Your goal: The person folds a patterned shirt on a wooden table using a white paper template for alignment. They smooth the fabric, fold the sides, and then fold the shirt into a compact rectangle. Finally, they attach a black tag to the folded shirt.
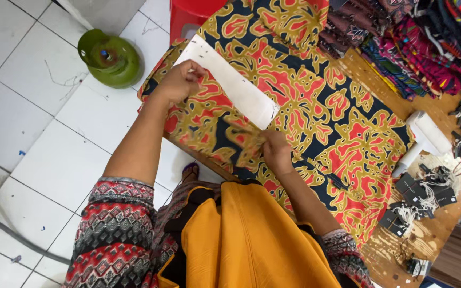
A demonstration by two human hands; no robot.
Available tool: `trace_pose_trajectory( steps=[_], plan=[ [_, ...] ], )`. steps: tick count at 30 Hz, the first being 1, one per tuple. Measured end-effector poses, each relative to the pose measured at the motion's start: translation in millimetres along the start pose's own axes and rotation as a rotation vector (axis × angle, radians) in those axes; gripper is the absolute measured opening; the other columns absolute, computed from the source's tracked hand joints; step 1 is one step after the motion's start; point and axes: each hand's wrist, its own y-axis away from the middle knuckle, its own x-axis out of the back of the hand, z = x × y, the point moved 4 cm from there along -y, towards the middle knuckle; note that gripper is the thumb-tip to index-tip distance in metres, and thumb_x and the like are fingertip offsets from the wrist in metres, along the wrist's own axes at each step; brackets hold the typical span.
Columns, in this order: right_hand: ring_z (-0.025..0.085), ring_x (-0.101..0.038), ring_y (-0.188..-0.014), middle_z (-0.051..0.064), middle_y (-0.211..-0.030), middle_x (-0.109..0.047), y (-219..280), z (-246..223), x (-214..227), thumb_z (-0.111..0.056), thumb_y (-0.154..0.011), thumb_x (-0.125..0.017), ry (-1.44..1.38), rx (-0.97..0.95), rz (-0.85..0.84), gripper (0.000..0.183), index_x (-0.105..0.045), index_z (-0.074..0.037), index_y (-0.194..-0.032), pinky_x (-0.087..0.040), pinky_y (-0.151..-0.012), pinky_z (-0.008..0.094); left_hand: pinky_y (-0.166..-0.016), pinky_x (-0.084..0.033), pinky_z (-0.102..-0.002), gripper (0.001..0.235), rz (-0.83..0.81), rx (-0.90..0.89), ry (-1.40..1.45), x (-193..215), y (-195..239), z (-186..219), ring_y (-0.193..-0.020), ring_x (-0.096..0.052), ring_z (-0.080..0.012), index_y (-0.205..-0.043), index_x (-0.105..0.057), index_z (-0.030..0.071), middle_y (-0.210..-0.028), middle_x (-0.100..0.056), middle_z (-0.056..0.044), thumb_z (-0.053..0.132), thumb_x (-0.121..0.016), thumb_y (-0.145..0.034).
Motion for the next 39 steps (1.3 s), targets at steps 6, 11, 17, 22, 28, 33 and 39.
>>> trace_pose_trajectory(
  steps=[6, 11, 17, 22, 28, 33, 39],
  plan=[
    [0.042, -0.033, -0.145, 0.017, -0.157, -0.037, 6, -9, -22, -0.018, -0.081, -0.062, 0.382, 0.117, -0.195, 0.067, -0.048, -0.013, -0.146, -0.025, -0.113, 0.069, -0.09, -0.055, -0.031, 0.049, -0.016, -0.262, 0.048, -6, -9, 4, -0.11, -0.066, -0.0173, -0.132, -0.064, 0.011, -0.129, -0.068, -0.007, -0.01, -0.063, -0.088],
    [0.043, -0.018, -0.151, 0.02, -0.163, -0.025, 32, 1, -45, -0.043, -0.091, -0.057, 0.498, 0.088, -0.38, 0.075, -0.039, -0.008, -0.154, -0.015, -0.11, 0.075, -0.096, -0.05, -0.051, 0.046, 0.196, -0.322, -0.859, -46, -1, 8, -0.116, -0.058, -0.0416, -0.13, -0.064, 0.006, -0.141, -0.061, -0.014, -0.006, -0.057, -0.086],
    [0.035, -0.066, -0.111, 0.015, -0.116, -0.066, 22, 126, 8, -0.023, -0.106, -0.06, 0.225, -0.272, -0.216, 0.024, -0.06, -0.01, -0.125, -0.052, -0.09, 0.051, -0.105, -0.041, -0.053, 0.043, 0.199, -0.15, -1.028, -55, -19, 32, -0.122, -0.052, -0.0481, -0.123, -0.067, -0.001, -0.139, -0.052, -0.03, 0.022, -0.071, -0.086],
    [0.039, -0.043, -0.138, 0.018, -0.148, -0.05, 22, 295, 159, -0.004, -0.08, -0.064, 0.502, -0.482, 0.226, 0.063, -0.056, -0.01, -0.141, -0.043, -0.1, 0.058, -0.108, -0.049, -0.046, 0.058, 0.55, -0.732, -0.598, -69, -126, 126, -0.127, -0.058, -0.0429, -0.142, -0.056, -0.005, -0.142, -0.057, -0.029, 0.014, -0.082, -0.093],
    [0.031, -0.054, -0.129, 0.009, -0.134, -0.063, -6, 382, 204, -0.017, -0.089, -0.06, 0.72, -0.58, -0.133, 0.039, -0.067, -0.014, -0.128, -0.039, -0.1, 0.07, -0.048, -0.053, -0.034, 0.091, 0.564, -0.363, 0.152, -90, -295, 123, -0.059, -0.064, -0.0163, -0.153, -0.027, 0.0, -0.086, -0.07, -0.012, 0.008, -0.081, -0.08],
    [0.037, -0.067, -0.098, 0.016, -0.099, -0.07, 49, 299, 264, -0.03, -0.095, -0.066, 0.467, -0.578, -0.114, 0.023, -0.069, -0.014, -0.111, -0.051, -0.094, 0.053, -0.049, -0.047, -0.03, 0.017, 0.458, -0.391, 0.085, -51, -243, 125, -0.062, -0.067, -0.0187, -0.097, -0.07, -0.001, -0.081, -0.071, -0.014, 0.009, -0.059, -0.103],
    [0.016, -0.065, -0.107, 0.001, -0.106, -0.07, 157, 174, 283, -0.02, -0.085, -0.072, 0.889, -0.362, -0.116, 0.03, -0.069, -0.018, -0.114, -0.04, -0.106, 0.051, -0.098, -0.052, -0.034, 0.015, 0.055, -0.49, 0.39, 46, 15, 142, -0.11, -0.063, -0.0221, -0.113, -0.068, -0.003, -0.118, -0.068, -0.013, -0.001, -0.061, -0.1]
  ],
)
